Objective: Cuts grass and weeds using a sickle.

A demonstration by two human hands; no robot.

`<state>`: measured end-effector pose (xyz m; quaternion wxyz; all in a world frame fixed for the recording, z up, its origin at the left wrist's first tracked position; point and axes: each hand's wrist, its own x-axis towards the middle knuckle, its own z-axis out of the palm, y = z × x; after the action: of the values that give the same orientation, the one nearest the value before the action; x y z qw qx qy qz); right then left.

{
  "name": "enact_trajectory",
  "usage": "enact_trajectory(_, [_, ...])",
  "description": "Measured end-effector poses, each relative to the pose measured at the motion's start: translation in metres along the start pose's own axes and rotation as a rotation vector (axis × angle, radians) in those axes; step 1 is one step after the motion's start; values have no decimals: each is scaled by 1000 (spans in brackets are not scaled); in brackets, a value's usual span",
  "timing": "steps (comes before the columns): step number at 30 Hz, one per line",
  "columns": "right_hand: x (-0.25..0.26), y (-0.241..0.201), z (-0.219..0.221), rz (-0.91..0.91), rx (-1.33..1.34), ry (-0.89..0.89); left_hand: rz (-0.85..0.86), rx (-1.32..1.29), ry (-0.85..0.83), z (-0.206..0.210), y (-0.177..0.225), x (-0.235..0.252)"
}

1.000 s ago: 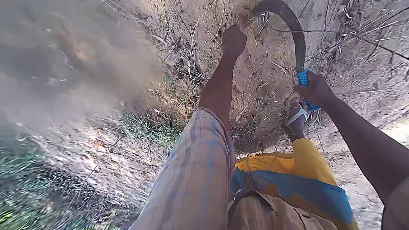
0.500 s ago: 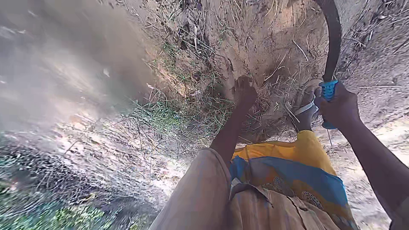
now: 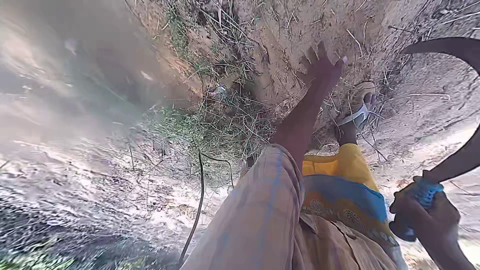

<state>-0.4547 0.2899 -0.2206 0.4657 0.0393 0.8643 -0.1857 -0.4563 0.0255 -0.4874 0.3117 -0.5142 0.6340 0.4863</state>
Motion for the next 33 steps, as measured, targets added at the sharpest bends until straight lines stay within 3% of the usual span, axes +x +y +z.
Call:
enact_trajectory(3, [17, -1, 2, 6, 84, 88, -65, 57, 30, 53, -1, 2])
enact_trajectory(6, [14, 7, 9, 24, 79, 31, -87, 169, 16, 72, -24, -8])
enact_trajectory(10, [7, 20, 23, -33, -28, -101, -120, 190, -64, 37, -61, -39])
enact_trajectory(14, [43, 14, 48, -143, -173, -214, 46, 216, -286, 3, -107, -53])
enact_trajectory(19, [95, -8, 85, -31, -262, -385, 196, 196, -304, -16, -121, -50])
enact_trajectory(22, [41, 13, 77, 171, -284, -448, 207, 75, -316, -16, -142, -56])
enact_trajectory(26, [-58, 20, 39, 455, -480, -656, 7, 177, -403, -15, -217, -116])
enact_trajectory(28, [-70, 8, 35, 378, -515, -663, -80, 370, -539, -10, -263, -148])
enact_trajectory(30, [-59, -8, 40, 193, -474, -530, -102, 504, -676, 6, -295, -174])
enact_trajectory(33, [4, -34, 71, -5, -384, -383, -110, 434, -717, -6, -263, -169])
